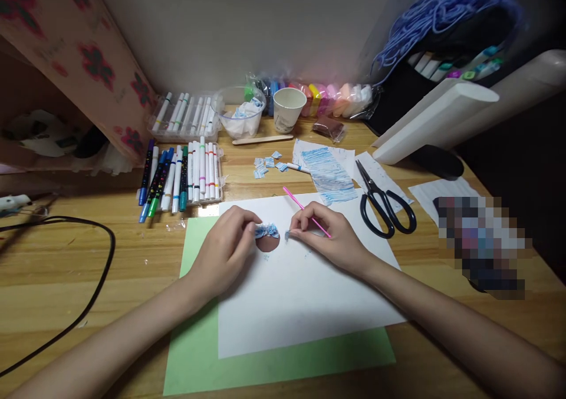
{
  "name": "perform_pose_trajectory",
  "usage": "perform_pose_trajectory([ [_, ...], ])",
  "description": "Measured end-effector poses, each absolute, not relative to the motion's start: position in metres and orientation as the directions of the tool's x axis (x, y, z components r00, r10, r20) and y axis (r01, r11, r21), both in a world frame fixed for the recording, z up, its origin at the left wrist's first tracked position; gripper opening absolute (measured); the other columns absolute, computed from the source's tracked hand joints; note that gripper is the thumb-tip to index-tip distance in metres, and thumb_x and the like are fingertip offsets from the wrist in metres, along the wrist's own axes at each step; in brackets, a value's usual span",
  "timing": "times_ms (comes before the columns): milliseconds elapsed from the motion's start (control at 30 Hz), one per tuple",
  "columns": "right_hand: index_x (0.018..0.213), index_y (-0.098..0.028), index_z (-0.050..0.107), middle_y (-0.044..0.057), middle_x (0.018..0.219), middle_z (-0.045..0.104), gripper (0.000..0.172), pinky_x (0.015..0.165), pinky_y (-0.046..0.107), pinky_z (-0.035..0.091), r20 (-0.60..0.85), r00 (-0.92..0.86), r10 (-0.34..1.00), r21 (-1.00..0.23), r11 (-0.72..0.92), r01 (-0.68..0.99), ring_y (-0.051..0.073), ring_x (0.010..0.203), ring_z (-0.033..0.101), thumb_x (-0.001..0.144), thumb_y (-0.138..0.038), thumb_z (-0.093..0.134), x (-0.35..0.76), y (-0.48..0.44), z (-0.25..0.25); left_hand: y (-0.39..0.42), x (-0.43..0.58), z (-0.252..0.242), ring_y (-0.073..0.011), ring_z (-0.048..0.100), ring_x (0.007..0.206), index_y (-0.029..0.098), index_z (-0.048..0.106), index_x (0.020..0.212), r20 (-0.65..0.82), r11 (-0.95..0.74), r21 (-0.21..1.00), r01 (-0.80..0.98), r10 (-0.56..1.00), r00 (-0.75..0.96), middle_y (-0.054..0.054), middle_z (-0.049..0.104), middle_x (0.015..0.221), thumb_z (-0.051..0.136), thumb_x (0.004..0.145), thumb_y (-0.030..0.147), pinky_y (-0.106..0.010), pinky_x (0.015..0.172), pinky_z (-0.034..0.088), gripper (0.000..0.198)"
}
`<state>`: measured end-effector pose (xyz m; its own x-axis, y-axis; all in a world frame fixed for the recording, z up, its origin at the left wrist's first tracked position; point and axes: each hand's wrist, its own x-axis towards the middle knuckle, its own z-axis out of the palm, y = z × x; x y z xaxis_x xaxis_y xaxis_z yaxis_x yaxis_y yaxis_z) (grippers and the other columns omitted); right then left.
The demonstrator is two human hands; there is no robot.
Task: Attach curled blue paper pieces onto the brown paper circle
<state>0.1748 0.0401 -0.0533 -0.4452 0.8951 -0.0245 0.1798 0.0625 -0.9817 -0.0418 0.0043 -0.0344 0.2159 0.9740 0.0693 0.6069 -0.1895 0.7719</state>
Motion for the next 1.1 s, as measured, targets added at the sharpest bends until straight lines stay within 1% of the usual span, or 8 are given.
perform_pose_trajectory([
  [100, 0.073, -0.020, 0.047, 0.001, 0.081, 0.063, 0.021, 0.073, 0.029, 0.046, 0.013, -0.430, 0.903, -1.000, 0.023, 0.018, 0.014, 0.077, 0.059, 0.077, -0.020, 0.068, 0.174, 0.040, -0.052, 0.015, -0.030, -0.023, -0.0143, 0.055, 0.090, 0.020, 0.056, 0.105, 0.057, -0.282, 0.791, 0.542, 0.917, 0.395, -0.003, 0.060, 0.097, 0.041, 0.093, 0.024, -0.028, 0.081, 0.042, 0.019],
  [200, 0.071, -0.020, 0.048, 0.000, 0.079, 0.062, 0.024, 0.076, 0.029, 0.047, 0.032, -0.363, 0.931, -0.997, 0.005, -0.074, 0.013, 0.078, 0.060, 0.074, -0.020, 0.071, 0.174, 0.040, -0.053, 0.025, -0.017, -0.017, -0.0141, 0.057, 0.094, 0.021, 0.057, 0.109, 0.057, -0.285, 0.854, 0.436, 0.883, 0.466, -0.003, 0.062, 0.104, 0.049, 0.090, 0.025, -0.026, 0.082, 0.044, 0.021],
  [333, 0.071, -0.021, 0.049, -0.002, 0.075, 0.059, 0.025, 0.073, 0.028, 0.048, 0.030, -0.261, 0.965, -0.985, -0.016, -0.171, 0.012, 0.074, 0.058, 0.071, -0.021, 0.074, 0.177, 0.042, -0.054, 0.032, -0.007, -0.015, -0.0130, 0.060, 0.084, 0.021, 0.061, 0.105, 0.040, -0.222, 0.907, 0.359, 0.892, 0.449, -0.003, 0.063, 0.101, 0.060, 0.083, 0.026, -0.024, 0.074, 0.046, 0.023],
  [500, 0.072, -0.021, 0.048, -0.003, 0.074, 0.059, 0.025, 0.070, 0.025, 0.046, 0.018, -0.254, 0.967, -0.967, -0.047, -0.249, 0.011, 0.071, 0.056, 0.072, -0.019, 0.073, 0.181, 0.044, -0.056, 0.034, -0.002, -0.014, -0.0117, 0.059, 0.068, 0.018, 0.061, 0.093, -0.027, -0.112, 0.934, 0.339, 0.924, 0.381, -0.001, 0.065, 0.080, 0.060, 0.083, 0.031, -0.023, 0.062, 0.045, 0.016],
  [667, 0.074, -0.021, 0.048, -0.003, 0.074, 0.055, 0.026, 0.068, 0.025, 0.045, 0.034, -0.233, 0.972, -0.967, -0.026, -0.253, 0.011, 0.071, 0.053, 0.072, -0.022, 0.073, 0.182, 0.046, -0.059, 0.033, -0.002, -0.015, -0.0073, 0.050, 0.047, 0.017, 0.060, 0.087, -0.148, 0.052, 0.953, 0.298, 0.940, 0.309, 0.003, 0.059, 0.066, 0.058, 0.084, 0.034, -0.022, 0.049, 0.041, 0.017],
  [767, 0.075, -0.021, 0.046, -0.002, 0.074, 0.054, 0.027, 0.068, 0.026, 0.045, 0.037, -0.233, 0.972, -0.974, -0.017, -0.225, 0.011, 0.070, 0.052, 0.072, -0.026, 0.073, 0.182, 0.045, -0.059, 0.032, -0.002, -0.015, -0.0073, 0.048, 0.045, 0.018, 0.059, 0.083, -0.172, 0.092, 0.959, 0.269, 0.941, 0.291, 0.003, 0.058, 0.066, 0.056, 0.084, 0.035, -0.022, 0.046, 0.040, 0.018],
  [933, 0.074, -0.021, 0.046, -0.002, 0.076, 0.055, 0.028, 0.070, 0.027, 0.046, 0.037, -0.198, 0.980, -0.990, 0.009, -0.141, 0.012, 0.071, 0.053, 0.071, -0.028, 0.073, 0.183, 0.053, -0.053, 0.046, -0.015, -0.011, -0.0155, 0.060, 0.075, 0.017, 0.064, 0.080, -0.035, -0.078, 0.902, 0.425, 0.967, 0.251, -0.004, 0.068, 0.083, 0.058, 0.082, 0.031, -0.026, 0.066, 0.047, 0.016],
  [1100, 0.074, -0.020, 0.048, -0.001, 0.077, 0.054, 0.026, 0.073, 0.027, 0.046, 0.099, -0.116, 0.988, -0.995, 0.095, -0.041, 0.012, 0.074, 0.054, 0.071, -0.029, 0.073, 0.184, 0.069, -0.044, 0.081, -0.042, -0.024, -0.0178, 0.060, 0.074, 0.017, 0.063, 0.085, 0.075, -0.172, 0.698, 0.695, 0.983, 0.168, -0.005, 0.066, 0.084, 0.058, 0.081, 0.034, -0.029, 0.066, 0.046, 0.018],
])
